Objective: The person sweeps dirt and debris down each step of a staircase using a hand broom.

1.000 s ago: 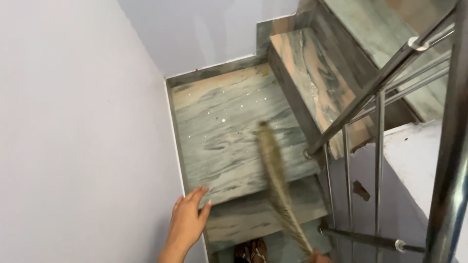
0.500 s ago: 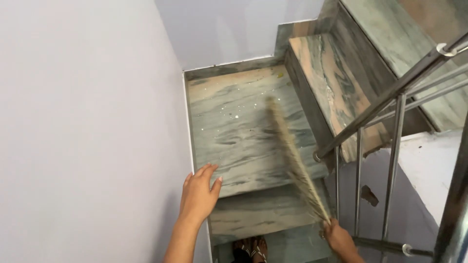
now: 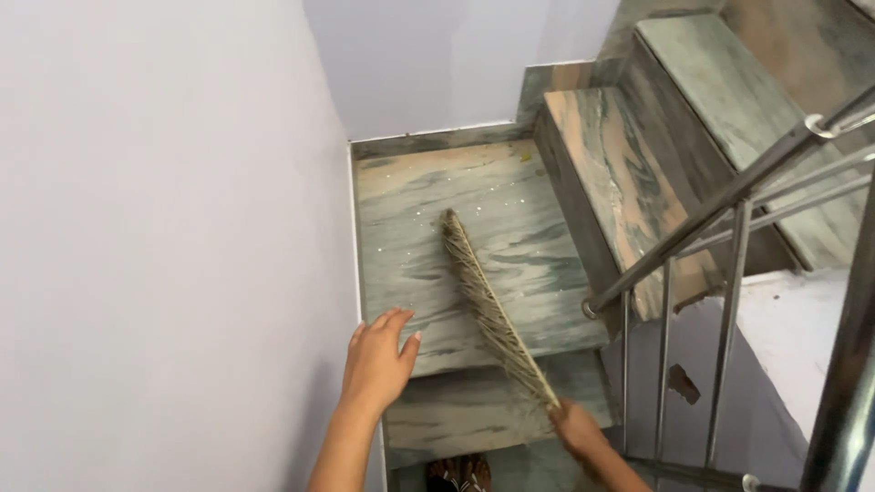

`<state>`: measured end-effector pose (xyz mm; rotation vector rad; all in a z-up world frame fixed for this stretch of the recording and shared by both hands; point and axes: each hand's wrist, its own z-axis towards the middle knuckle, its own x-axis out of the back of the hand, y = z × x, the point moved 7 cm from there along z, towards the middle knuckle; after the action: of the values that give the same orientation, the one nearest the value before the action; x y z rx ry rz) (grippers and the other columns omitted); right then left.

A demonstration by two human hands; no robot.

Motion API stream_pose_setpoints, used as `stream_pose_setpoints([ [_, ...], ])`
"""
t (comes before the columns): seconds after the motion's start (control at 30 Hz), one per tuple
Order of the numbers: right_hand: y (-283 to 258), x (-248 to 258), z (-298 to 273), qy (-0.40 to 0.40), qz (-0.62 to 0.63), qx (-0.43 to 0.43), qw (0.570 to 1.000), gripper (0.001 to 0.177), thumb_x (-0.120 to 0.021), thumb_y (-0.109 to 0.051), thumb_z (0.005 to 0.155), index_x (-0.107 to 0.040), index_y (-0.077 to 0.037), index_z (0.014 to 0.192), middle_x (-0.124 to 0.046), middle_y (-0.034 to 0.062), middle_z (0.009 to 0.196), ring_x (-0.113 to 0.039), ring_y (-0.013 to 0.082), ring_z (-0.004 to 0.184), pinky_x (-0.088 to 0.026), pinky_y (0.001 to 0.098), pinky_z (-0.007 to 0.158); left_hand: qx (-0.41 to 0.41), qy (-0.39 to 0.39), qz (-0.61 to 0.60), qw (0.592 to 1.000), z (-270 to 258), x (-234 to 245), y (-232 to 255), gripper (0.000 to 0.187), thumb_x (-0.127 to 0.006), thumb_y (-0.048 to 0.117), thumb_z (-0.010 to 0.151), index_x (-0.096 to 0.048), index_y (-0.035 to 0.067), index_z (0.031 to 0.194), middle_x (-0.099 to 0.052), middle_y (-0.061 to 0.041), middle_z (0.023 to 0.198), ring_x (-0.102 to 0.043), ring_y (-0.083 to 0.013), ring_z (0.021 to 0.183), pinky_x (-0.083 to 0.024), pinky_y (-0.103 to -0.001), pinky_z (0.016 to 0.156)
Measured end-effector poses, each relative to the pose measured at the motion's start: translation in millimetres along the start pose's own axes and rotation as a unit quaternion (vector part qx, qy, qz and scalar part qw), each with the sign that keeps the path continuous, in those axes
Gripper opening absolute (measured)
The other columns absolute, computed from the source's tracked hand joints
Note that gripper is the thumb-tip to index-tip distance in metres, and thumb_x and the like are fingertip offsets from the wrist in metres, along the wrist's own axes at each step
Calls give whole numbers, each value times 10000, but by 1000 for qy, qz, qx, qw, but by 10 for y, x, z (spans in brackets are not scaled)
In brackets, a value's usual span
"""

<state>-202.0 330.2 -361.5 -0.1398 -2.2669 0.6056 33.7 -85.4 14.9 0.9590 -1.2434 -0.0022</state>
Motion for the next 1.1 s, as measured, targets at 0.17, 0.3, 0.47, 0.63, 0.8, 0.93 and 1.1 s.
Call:
stream_pose_setpoints([
  [0.17, 68, 623, -462, 69, 97, -66, 991, 698, -723, -538, 1173, -766, -77, 1695, -935, 283, 1185, -879, 393, 1058, -690, 578, 963, 1, 5, -2, 1000, 12, -15, -15, 557, -742, 343, 1160, -769, 162, 1686, -716, -149, 1751, -627, -357, 1653, -331, -609, 1464],
  [0.3, 1027, 619, -171, 103, 89, -79, 988, 751, -712, -543, 1225, -635, -59, 1794, -875, 277, 1507, -844, 380, 1343, -637, 530, 1164, 1, -2, -8, 1000, 20, -90, 7, 549, -750, 322, 1152, -771, 162, 1676, -722, -155, 1738, -634, -358, 1648, -334, -614, 1462],
  [0.47, 1519, 726, -101, 128, 104, -59, 984, 684, -647, -555, 1253, -644, -238, 1859, -827, 241, 1674, -821, 417, 1490, -615, 501, 1297, -4, -12, -3, 1000, 49, -268, 7, 498, -761, 301, 1146, -768, 142, 1618, -722, -158, 1741, -659, -371, 1618, -338, -611, 1473],
  [0.63, 1300, 1106, 552, 132, 55, -74, 987, 593, -672, -450, 1240, -756, -228, 1784, -886, 212, 1386, -838, 414, 1194, -649, 534, 1068, 35, -32, 16, 999, -34, -385, 118, 542, -748, 320, 1158, -748, 168, 1678, -709, -125, 1767, -639, -364, 1630, -317, -588, 1487],
  [0.8, 380, 1284, 1564, 46, 245, -106, 963, 483, -645, -339, 1278, -801, -188, 1709, -835, 170, 1022, -731, 291, 818, -611, 524, 738, 83, -32, 49, 995, -147, -464, 254, 563, -725, 346, 1174, -730, 194, 1716, -678, -100, 1837, -602, -332, 1663, -287, -569, 1494],
  [0.93, -30, 929, 2022, -38, 201, -32, 978, 479, -639, -268, 1268, -824, -86, 1671, -827, 138, 1022, -734, 261, 793, -654, 499, 735, 101, -22, 64, 993, -174, -439, 436, 576, -717, 358, 1166, -727, 209, 1723, -679, -81, 1822, -606, -298, 1676, -288, -561, 1501],
  [1.1, -77, 937, 1824, -166, 193, 9, 967, 579, -620, -334, 1259, -737, -239, 1818, -697, 99, 968, -598, 213, 788, -586, 457, 762, 90, 17, 91, 992, -98, -296, 511, 604, -715, 353, 1164, -707, 207, 1749, -678, -95, 1841, -599, -314, 1673, -285, -584, 1481],
])
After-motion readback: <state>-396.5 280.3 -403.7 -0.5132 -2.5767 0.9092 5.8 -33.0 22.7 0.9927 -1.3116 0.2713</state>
